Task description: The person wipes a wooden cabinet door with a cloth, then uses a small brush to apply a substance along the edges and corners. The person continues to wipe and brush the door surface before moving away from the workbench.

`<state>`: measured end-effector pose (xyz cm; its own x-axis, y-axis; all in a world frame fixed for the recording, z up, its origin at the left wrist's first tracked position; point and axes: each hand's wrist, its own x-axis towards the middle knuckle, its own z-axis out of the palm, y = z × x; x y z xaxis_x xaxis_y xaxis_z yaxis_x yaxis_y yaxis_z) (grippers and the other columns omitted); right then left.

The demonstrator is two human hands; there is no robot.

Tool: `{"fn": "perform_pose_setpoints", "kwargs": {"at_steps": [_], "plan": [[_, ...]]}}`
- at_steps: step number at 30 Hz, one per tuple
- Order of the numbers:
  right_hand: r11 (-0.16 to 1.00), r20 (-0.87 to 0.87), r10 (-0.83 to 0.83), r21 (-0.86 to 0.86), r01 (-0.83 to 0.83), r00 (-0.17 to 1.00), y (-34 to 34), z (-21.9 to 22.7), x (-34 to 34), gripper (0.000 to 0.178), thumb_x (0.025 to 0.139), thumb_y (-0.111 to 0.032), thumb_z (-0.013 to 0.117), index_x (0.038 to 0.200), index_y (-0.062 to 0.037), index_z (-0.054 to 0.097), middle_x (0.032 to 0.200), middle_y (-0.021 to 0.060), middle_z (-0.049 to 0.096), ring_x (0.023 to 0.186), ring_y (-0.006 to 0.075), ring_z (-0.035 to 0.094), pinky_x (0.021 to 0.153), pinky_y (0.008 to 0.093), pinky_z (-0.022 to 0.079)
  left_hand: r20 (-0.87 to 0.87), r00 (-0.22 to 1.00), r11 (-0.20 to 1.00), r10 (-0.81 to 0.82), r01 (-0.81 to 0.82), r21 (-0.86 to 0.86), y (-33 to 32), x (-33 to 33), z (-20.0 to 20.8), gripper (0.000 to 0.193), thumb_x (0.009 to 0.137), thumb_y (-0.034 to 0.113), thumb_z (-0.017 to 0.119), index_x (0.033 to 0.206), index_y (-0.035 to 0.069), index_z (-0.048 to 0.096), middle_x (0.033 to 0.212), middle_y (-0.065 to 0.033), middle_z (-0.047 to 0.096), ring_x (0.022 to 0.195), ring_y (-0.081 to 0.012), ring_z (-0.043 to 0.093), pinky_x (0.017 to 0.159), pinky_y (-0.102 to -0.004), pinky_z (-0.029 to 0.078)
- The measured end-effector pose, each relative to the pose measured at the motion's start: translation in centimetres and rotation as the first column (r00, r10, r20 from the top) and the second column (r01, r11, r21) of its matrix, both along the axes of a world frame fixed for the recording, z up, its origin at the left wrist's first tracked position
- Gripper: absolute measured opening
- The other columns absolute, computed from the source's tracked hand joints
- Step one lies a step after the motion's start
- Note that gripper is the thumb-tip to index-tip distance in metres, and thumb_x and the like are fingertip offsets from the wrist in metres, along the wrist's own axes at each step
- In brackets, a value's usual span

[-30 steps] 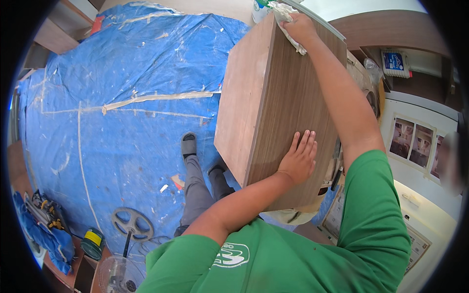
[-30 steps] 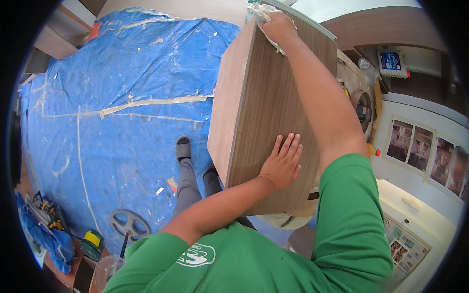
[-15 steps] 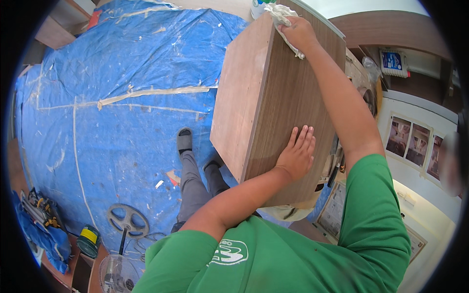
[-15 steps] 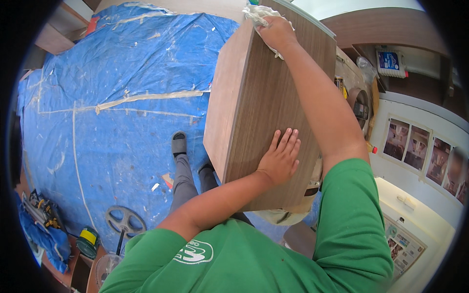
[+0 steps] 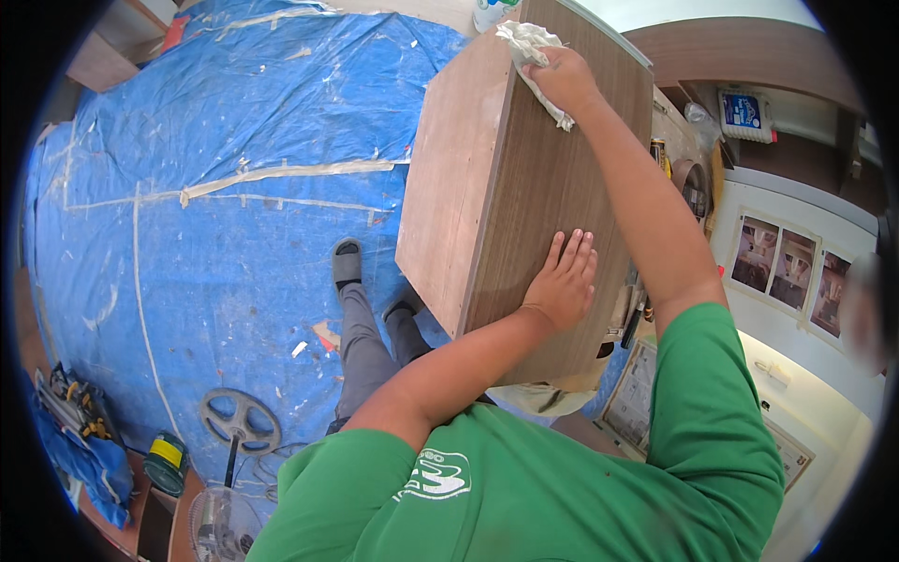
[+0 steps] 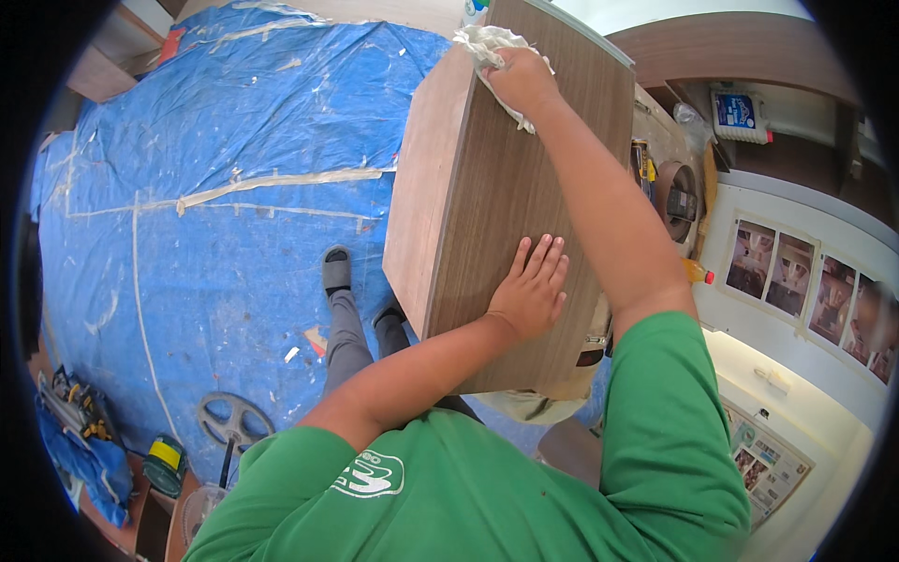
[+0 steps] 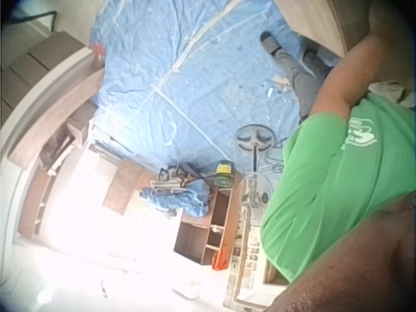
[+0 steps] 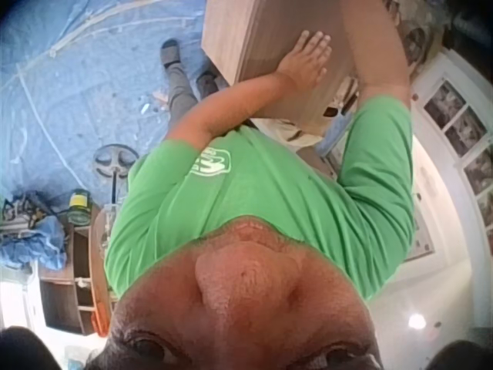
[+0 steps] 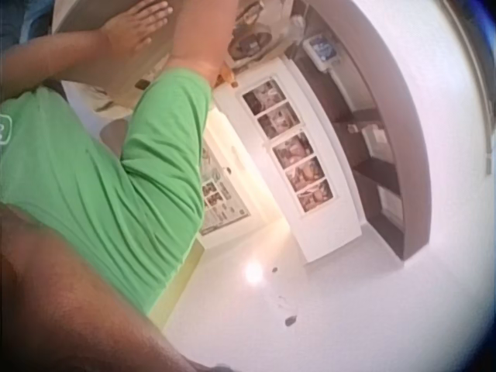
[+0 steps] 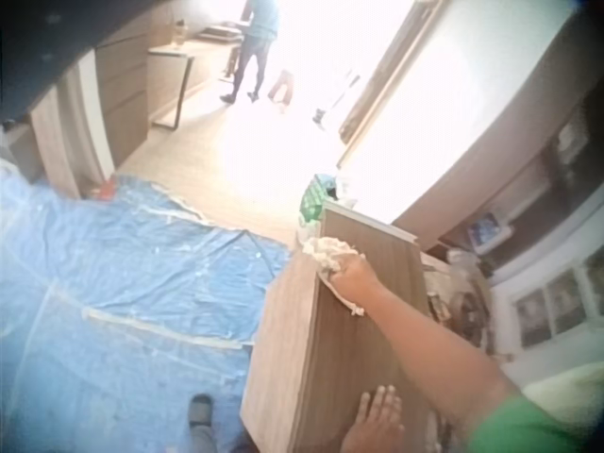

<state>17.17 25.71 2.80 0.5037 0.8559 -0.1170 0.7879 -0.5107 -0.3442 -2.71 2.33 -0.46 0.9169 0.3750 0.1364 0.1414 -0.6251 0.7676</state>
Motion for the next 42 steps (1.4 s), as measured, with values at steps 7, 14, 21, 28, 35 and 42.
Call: {"fn": "perform_pose_setpoints", "kwargs": {"at_steps": [7,14,21,28,35,42], "plan": [[0.996,-0.008,-0.054,-0.077,0.054,0.998,-1.5,-0.1,-1.9,0.04,0.088,-0.028,0.073,0.123,-0.0086,0.072,0.117,0.0215,0.072,0.11,0.0363,0.067,0.097,0.0416,0.052,0.0,1.0,1.0,-0.009,0.009,-0.02,0.0,-0.2,0.0,0.062,0.098,0.033,0.049,0.147,-0.004,0.046,0.161,-0.0226,0.034,0.155,-0.0369,0.022,0.127,-0.056,0.009],[0.994,-0.05,-0.089,-0.071,0.085,0.995,-3.5,0.6,-4.8,0.035,0.089,-0.026,0.07,0.12,-0.0094,0.073,0.116,0.0198,0.072,0.112,0.0369,0.067,0.097,0.0441,0.051,-0.006,1.0,0.999,-0.025,0.025,-0.031,0.0,0.0,-0.2,0.063,0.099,0.032,0.045,0.149,-0.006,0.044,0.162,-0.0231,0.033,0.155,-0.0379,0.02,0.128,-0.0558,0.007],[0.991,-0.208,-0.131,-0.05,0.123,0.969,-5.5,0.4,-6.2,0.029,0.09,-0.02,0.07,0.115,-0.0055,0.073,0.108,0.018,0.073,0.104,0.0322,0.069,0.09,0.0423,0.052,-0.031,0.997,0.995,-0.066,0.064,-0.074,0.4,-0.1,0.4,0.062,0.099,0.032,0.045,0.149,-0.005,0.043,0.163,-0.0225,0.032,0.155,-0.0366,0.02,0.128,-0.0556,0.006],[0.782,-0.853,-0.215,0.141,0.607,0.475,-10.7,3.7,-4.8,0.034,0.096,-0.005,0.067,0.128,0.0017,0.06,0.115,0.01,0.071,0.102,0.0216,0.069,0.093,0.0363,0.055,0.008,1.0,0.999,-0.021,0.021,-0.025,0.1,-0.1,-0.2,0.064,0.099,0.036,0.047,0.15,-0.003,0.042,0.162,-0.0199,0.033,0.155,-0.0335,0.022,0.128,-0.055,0.007],[0.634,-0.98,0.071,0.188,0.751,0.186,-16.1,8.0,-5.9,0.043,0.1,-0.009,0.063,0.141,-0.0022,0.052,0.134,0.0088,0.063,0.124,0.0249,0.061,0.109,0.0445,0.047,0.009,1.0,0.999,-0.027,0.028,-0.047,-0.2,-0.4,0.3,0.065,0.099,0.035,0.047,0.151,-0.004,0.042,0.163,-0.0212,0.032,0.156,-0.0343,0.021,0.128,-0.0536,0.006],[0.594,-0.98,0.194,0.15,0.79,0.04,-19.1,10.6,-8.3,0.045,0.1,-0.011,0.062,0.144,-0.0038,0.051,0.137,0.0079,0.062,0.126,0.025,0.059,0.111,0.045,0.045,-0.039,0.998,0.997,-0.044,0.041,-0.072,0.3,-0.4,0.7,0.067,0.101,0.04,0.048,0.152,-0.002,0.039,0.159,-0.0201,0.039,0.151,-0.0338,0.03,0.127,-0.0542,0.009]]}}
